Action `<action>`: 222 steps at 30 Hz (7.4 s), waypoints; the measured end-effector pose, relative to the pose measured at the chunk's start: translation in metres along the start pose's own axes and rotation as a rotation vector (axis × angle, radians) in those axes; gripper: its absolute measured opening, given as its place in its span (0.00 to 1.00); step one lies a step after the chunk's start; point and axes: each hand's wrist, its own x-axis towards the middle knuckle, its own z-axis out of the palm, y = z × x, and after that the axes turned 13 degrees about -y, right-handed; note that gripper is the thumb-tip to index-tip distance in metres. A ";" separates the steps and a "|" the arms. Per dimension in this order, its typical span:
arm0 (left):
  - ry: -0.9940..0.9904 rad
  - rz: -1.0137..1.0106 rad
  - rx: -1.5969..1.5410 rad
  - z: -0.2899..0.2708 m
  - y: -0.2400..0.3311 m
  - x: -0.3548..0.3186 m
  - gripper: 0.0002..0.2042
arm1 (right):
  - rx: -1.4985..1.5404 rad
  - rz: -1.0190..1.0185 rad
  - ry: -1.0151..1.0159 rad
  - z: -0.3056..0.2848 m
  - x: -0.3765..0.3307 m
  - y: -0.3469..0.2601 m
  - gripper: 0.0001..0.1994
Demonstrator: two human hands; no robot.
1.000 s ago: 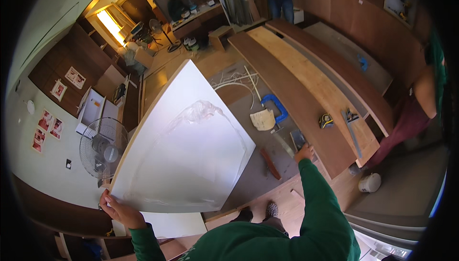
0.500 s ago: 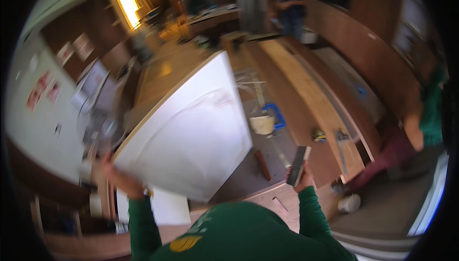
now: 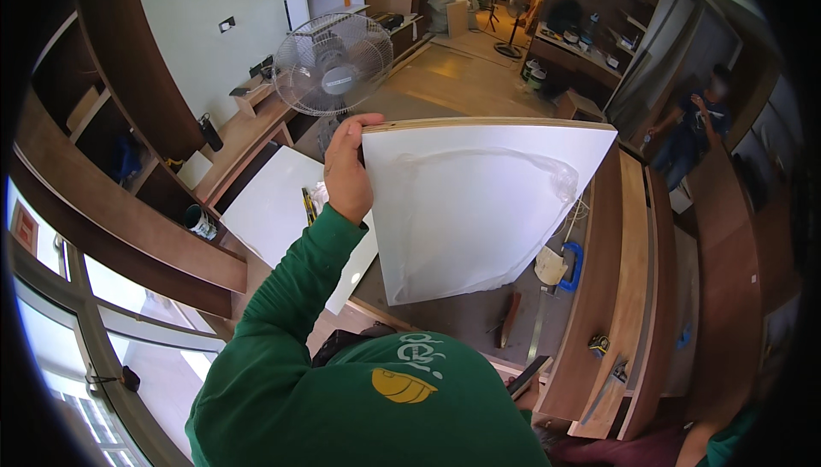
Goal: The person uses a file and then a sanding block to smooth the edges of a white wooden board before placing it on a work table.
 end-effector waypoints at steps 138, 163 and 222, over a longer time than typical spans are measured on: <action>-0.994 -0.225 -0.427 -0.043 -0.029 0.033 0.40 | -2.018 -1.103 -0.051 0.616 -0.201 -0.010 0.22; -0.941 -0.022 -0.428 -0.037 -0.045 0.030 0.41 | -1.592 -1.420 -0.139 0.551 -0.195 0.078 0.28; -0.963 -0.052 -0.251 -0.030 0.006 0.005 0.26 | -2.053 -0.833 -0.161 0.581 -0.310 -0.005 0.26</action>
